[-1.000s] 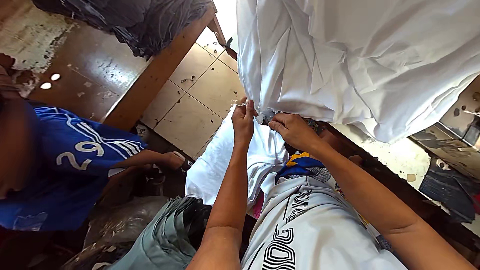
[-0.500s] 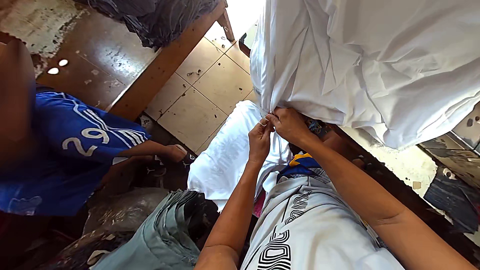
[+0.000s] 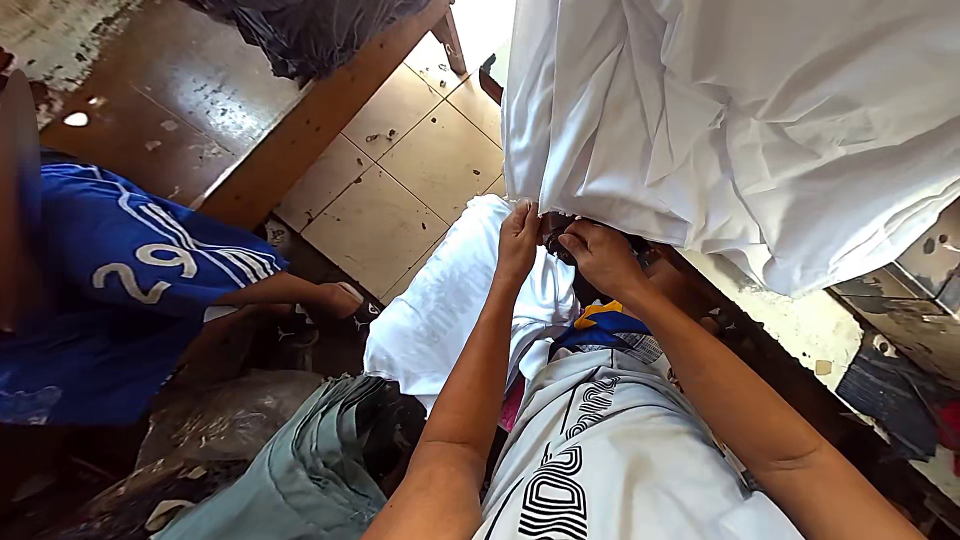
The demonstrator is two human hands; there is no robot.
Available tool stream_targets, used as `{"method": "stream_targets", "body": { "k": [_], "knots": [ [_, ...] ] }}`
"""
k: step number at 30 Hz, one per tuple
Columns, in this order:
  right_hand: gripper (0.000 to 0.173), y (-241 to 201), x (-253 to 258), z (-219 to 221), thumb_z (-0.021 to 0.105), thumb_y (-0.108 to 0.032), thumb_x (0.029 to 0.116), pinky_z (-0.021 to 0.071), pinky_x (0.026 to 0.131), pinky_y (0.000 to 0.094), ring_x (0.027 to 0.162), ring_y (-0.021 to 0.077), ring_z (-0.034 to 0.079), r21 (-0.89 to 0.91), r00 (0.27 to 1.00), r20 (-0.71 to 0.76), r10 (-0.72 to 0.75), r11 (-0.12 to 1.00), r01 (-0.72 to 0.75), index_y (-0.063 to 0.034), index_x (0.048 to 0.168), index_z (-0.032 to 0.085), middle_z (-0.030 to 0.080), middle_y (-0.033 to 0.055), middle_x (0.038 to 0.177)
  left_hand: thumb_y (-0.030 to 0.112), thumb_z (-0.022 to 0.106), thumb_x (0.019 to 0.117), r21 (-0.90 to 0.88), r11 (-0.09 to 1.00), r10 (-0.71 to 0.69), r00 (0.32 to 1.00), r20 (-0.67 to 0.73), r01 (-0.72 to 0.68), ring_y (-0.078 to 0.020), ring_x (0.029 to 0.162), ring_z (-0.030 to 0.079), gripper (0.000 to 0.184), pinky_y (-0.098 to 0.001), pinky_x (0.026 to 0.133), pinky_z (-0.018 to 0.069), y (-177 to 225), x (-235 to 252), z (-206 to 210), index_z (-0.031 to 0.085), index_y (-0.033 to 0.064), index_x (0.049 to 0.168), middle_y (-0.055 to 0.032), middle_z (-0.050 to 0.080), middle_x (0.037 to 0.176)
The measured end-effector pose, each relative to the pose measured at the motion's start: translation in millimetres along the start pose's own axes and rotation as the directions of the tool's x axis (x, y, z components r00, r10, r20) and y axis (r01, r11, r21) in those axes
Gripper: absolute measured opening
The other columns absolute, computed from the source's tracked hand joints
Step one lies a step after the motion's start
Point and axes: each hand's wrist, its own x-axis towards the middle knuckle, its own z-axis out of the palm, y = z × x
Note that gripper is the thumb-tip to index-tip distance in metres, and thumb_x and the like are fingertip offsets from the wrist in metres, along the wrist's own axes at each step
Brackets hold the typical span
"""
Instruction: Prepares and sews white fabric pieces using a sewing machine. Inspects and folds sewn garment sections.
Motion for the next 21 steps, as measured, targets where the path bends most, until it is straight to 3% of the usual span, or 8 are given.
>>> {"method": "stream_targets", "body": {
  "k": [6, 12, 15, 19, 21],
  "knots": [
    [0.033, -2.0, 6.3, 0.2, 0.051, -0.037, 0.1069, 0.0562, 0.081, 0.0504, 0.086, 0.0228, 0.070, 0.010, 0.998, 0.049, -0.032, 0.999, 0.032, -0.0118, 0.105, 0.072, 0.071, 0.0066, 0.087, 0.022, 0.045, 0.1111, 0.045, 0.999, 0.029, 1.000, 0.005, -0.030, -0.0134, 0.071, 0.061, 0.032, -0.0311, 0.066, 0.0536, -2.0, -45.8, -3.2, 0.069, 0.0042, 0.101, -0.0045, 0.070, 0.089],
    [0.034, -18.8, 16.6, 7.6, 0.051, -0.037, 0.1065, 0.0551, 0.078, 0.0572, 0.089, 0.0300, 0.070, -0.053, 0.989, 0.148, 0.018, 0.999, -0.011, -0.0098, 0.102, 0.070, 0.070, 0.0101, 0.087, 0.024, 0.050, 0.1093, 0.042, 0.999, -0.020, 1.000, 0.006, 0.020, -0.0100, 0.065, 0.058, 0.026, -0.0280, 0.064, 0.0521, 7.8, -66.0, -0.2, 0.069, 0.0085, 0.102, -0.0005, 0.063, 0.076],
    [0.033, -20.4, 17.7, 15.1, 0.049, -0.035, 0.1072, 0.0557, 0.077, 0.0571, 0.090, 0.0308, 0.071, -0.067, 0.994, 0.105, -0.004, 0.998, 0.012, -0.0101, 0.105, 0.071, 0.071, 0.0109, 0.089, 0.024, 0.050, 0.1090, 0.082, 0.996, -0.047, 0.999, 0.009, 0.046, -0.0101, 0.067, 0.059, 0.026, -0.0296, 0.067, 0.0534, 8.0, -67.5, 0.0, 0.067, 0.0085, 0.097, -0.0003, 0.063, 0.077],
    [0.030, -10.4, 7.1, 17.1, 0.051, -0.032, 0.1057, 0.0550, 0.070, 0.0547, 0.081, 0.0293, 0.070, -0.091, 1.000, 0.011, -0.027, 0.995, 0.028, -0.0118, 0.095, 0.070, 0.069, 0.0089, 0.080, 0.025, 0.050, 0.1087, 0.185, 0.977, -0.115, 0.993, 0.017, 0.110, -0.0105, 0.064, 0.057, 0.029, -0.0292, 0.064, 0.0499, 2.1, -72.5, 4.0, 0.070, 0.0089, 0.095, -0.0004, 0.065, 0.076],
    [0.030, 0.4, -6.4, 12.0, 0.053, -0.032, 0.1068, 0.0552, 0.068, 0.0536, 0.078, 0.0280, 0.069, -0.058, 1.000, -0.019, -0.022, 0.998, 0.020, -0.0106, 0.096, 0.071, 0.068, 0.0089, 0.080, 0.028, 0.050, 0.1093, 0.202, 0.966, -0.171, 0.985, 0.031, 0.162, -0.0110, 0.062, 0.056, 0.027, -0.0281, 0.058, 0.0476, 0.6, -73.7, 9.0, 0.069, 0.0110, 0.105, -0.0012, 0.069, 0.082]
  ]
}}
